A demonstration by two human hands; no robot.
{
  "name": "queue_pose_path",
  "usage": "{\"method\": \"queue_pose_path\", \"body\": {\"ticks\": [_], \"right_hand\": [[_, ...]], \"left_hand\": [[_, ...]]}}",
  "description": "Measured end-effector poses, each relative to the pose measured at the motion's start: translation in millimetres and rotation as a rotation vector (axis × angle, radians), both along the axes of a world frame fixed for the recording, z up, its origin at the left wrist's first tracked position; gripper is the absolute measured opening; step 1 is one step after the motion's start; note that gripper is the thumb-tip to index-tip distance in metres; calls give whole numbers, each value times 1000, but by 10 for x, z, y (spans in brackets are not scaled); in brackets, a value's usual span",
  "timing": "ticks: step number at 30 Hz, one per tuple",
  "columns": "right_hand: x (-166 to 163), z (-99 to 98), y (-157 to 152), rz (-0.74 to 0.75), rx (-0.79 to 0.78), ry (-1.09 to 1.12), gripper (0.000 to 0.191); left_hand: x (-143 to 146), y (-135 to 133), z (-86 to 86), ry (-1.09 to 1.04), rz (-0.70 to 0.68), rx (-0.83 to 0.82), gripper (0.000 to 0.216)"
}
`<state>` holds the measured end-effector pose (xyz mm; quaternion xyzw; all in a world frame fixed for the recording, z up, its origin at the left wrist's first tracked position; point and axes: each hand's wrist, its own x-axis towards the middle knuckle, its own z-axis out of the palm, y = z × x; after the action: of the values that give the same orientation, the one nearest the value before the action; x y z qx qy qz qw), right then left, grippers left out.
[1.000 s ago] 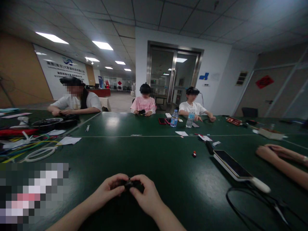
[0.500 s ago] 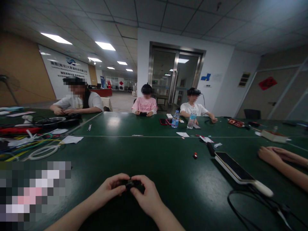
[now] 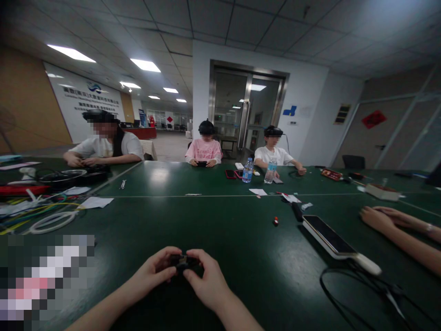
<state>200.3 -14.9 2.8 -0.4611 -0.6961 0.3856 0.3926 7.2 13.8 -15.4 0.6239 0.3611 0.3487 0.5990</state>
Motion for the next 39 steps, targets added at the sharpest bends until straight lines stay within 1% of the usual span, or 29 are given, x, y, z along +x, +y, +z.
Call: {"method": "queue_pose_path", "body": {"ticks": [6, 12, 15, 18, 23, 27, 31, 39], "right_hand": [[5, -4, 5, -5, 10, -27, 29], [3, 10, -7, -1, 3, -36, 27], [2, 35, -14, 5, -9, -33, 30], [3, 50, -18, 7, -18, -31, 33], [11, 48, -20, 8, -17, -42, 29], [13, 28, -20, -9, -9, -31, 29], [10, 19, -24, -12, -3, -26, 31], [13, 47, -32, -16, -7, -38, 29]], "left_hand": [[13, -18, 51, 6, 4, -3, 35], [4, -4, 26, 31, -1, 5, 30], [-3, -4, 20, 40, -8, 12, 28], [-4, -10, 30, 35, -2, 10, 30], [-11, -11, 37, 5, -3, -22, 35], [-19, -9, 28, 8, -12, -35, 36], [-16, -6, 24, 32, -12, -24, 38], [-17, 4, 25, 41, -21, -8, 36]]}}
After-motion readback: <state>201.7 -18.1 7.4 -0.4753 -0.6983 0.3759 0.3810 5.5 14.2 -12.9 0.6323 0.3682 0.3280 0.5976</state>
